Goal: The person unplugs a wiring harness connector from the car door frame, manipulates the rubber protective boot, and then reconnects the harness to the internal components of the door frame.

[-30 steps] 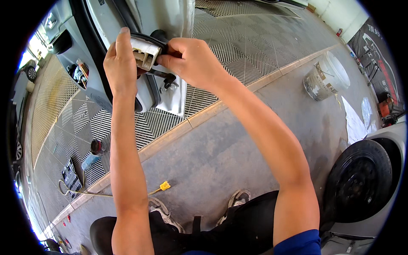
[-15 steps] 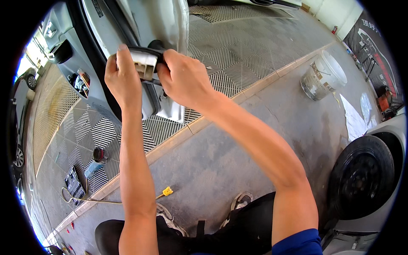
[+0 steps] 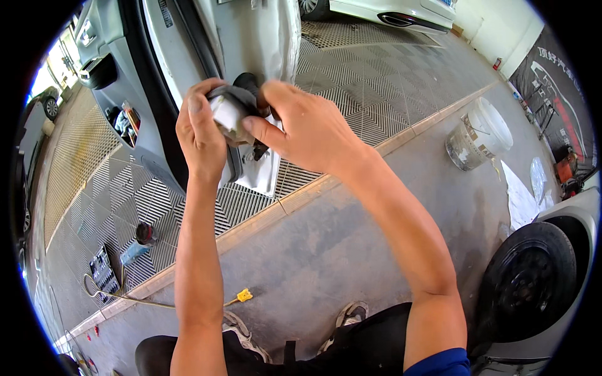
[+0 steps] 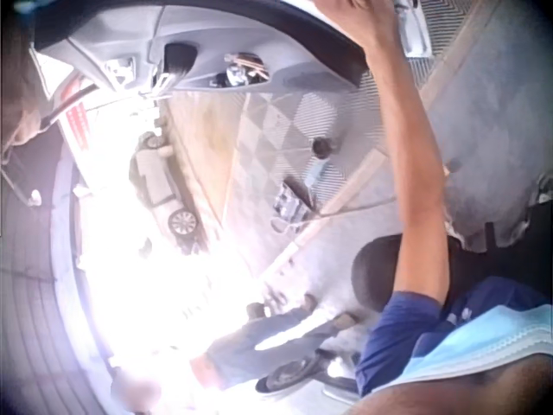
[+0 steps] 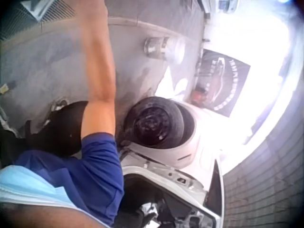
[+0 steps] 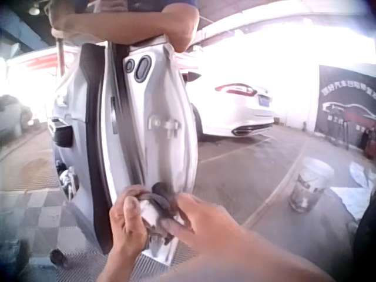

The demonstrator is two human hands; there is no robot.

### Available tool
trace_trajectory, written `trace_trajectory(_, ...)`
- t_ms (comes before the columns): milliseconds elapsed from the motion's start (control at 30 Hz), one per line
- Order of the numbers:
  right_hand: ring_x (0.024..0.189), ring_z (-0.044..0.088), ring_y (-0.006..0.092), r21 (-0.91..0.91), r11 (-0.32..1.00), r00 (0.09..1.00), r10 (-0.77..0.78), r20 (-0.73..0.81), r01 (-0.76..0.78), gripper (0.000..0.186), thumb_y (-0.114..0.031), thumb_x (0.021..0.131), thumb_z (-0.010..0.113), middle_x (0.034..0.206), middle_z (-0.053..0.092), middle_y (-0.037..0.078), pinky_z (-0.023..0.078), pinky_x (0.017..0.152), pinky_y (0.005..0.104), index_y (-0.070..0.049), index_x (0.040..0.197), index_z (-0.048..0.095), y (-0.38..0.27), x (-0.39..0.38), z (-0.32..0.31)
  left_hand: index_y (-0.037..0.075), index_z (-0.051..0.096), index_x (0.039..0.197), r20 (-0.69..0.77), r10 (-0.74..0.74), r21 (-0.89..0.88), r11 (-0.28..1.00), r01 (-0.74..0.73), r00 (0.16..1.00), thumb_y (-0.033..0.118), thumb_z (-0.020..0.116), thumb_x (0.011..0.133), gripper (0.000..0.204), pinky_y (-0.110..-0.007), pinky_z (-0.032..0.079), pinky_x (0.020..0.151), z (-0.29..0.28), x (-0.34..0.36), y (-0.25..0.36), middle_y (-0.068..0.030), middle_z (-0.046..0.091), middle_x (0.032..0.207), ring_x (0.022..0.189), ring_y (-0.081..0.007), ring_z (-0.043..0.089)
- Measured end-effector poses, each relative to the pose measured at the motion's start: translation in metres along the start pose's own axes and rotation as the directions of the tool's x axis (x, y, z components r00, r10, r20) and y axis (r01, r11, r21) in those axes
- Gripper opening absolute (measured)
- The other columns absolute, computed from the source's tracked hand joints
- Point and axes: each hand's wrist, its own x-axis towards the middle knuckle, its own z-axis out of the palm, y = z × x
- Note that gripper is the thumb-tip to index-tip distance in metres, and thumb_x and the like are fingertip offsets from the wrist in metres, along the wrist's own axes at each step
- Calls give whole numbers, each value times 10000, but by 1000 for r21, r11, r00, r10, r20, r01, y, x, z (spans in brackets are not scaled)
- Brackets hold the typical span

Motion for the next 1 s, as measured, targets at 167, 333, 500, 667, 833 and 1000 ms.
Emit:
trace_trajectory(167, 670, 645, 301, -205, 957, 966, -233, -110, 207, 201, -204, 915, 610, 789, 618, 111, 515, 584, 402, -24, 892, 521, 12, 4, 13, -31, 606, 1052, 29, -92, -24, 995, 92, 995, 589, 324, 1016, 682, -264, 444, 658, 6, 0, 1, -55, 593, 814, 749, -116, 538)
trace_trajectory(333, 586, 652, 277, -526, 831, 950, -286, -122, 183, 125, -108, 853, 602, 689, 613, 111, 530, 507, 373, -16, 847, 518, -4, 1, 23, -20, 580, 971, -122, -64, 87, 993, 75, 990, 548, 264, 1036, 653, -321, 469, 670, 20, -6, 6, -125, 600, 776, 721, -213, 581)
trace_trajectory(500, 649, 664, 305, -504, 863, 998, -52, -28, 31, 149, -65, 827, 567, 748, 626, 136, 543, 557, 398, 23, 938, 523, -18, -13, 22, -19, 596, 1019, -67, -115, 214, 969, 126, 991, 524, 286, 1037, 626, -380, 494, 731, 19, -10, 7, -188, 653, 867, 777, -303, 639)
trace_trajectory(667, 864, 655, 325, -245, 969, 980, -79, -185, 32, 505, -56, 832, 547, 993, 613, 178, 554, 678, 415, 95, 1302, 440, -24, -10, 10, -30, 612, 1036, -12, -68, 183, 981, 69, 998, 573, 272, 1024, 693, -351, 503, 725, 18, -5, 20, -167, 643, 941, 759, -262, 648)
trace_trajectory(833, 1024, 612, 328, -210, 978, 974, -26, -225, -23, 643, -34, 828, 551, 1131, 575, 193, 548, 770, 406, 62, 1432, 350, -29, -15, 22, -51, 607, 1039, 39, -221, 128, 968, 214, 975, 596, 234, 1019, 748, -338, 507, 706, 23, -6, 26, -166, 612, 991, 701, -228, 633)
trace_trajectory(1000, 1122, 577, 342, -49, 999, 995, 16, -94, -20, 711, -5, 816, 520, 1236, 545, 231, 501, 913, 406, 63, 1476, 267, -30, -15, 4, -55, 580, 1151, 96, -198, 46, 980, 194, 976, 611, 230, 1017, 765, -328, 442, 872, 16, -10, 25, -147, 594, 1030, 974, -223, 567)
